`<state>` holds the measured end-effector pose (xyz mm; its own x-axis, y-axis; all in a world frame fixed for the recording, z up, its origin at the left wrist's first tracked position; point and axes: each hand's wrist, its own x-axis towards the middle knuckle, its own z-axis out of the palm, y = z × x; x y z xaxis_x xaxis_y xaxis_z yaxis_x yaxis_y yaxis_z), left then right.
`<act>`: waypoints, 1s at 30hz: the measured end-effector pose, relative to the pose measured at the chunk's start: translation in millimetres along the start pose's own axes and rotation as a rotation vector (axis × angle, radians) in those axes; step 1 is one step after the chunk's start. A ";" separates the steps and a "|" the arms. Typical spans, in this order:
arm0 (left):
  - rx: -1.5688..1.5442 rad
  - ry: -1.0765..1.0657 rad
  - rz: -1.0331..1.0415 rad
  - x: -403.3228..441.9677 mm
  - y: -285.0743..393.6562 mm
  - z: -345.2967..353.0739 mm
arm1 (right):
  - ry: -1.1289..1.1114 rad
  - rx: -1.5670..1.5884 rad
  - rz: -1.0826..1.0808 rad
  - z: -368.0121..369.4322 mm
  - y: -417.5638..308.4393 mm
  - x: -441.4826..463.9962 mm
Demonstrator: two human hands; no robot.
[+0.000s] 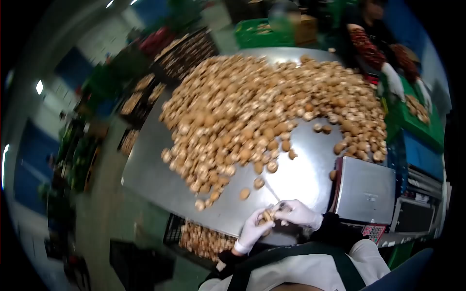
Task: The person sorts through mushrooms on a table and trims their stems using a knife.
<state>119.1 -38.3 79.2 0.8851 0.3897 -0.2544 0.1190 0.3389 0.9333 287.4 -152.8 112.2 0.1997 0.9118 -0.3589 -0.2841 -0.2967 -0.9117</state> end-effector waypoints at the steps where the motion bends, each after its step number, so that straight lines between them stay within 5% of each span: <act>1: -0.157 -0.018 -0.063 -6.5 6.7 -4.9 | 0.012 0.021 -0.031 4.5 -3.8 -2.4; 5: -0.421 0.144 -0.010 -46.5 17.7 -7.9 | 0.160 -0.755 -0.442 18.0 -2.2 -8.4; 11: -0.543 0.151 0.086 -93.1 2.9 -17.7 | -0.139 -1.092 -0.675 59.2 -7.0 -0.1; 21: -0.642 0.310 0.157 -150.1 4.8 -23.3 | -0.199 -1.131 -0.978 102.9 9.0 49.4; 26: -0.969 0.268 0.201 -159.9 -22.1 -32.7 | -0.205 -1.181 -0.830 91.8 38.9 65.9; 30: -0.610 0.502 0.364 -152.5 -29.9 -25.8 | -0.294 -1.096 -0.808 102.0 34.9 47.3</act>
<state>-31.0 -85.8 83.5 0.5007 0.8463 -0.1821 -0.5221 0.4631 0.7162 191.3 -91.1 83.9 -0.2867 0.9204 0.2659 0.7120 0.3905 -0.5836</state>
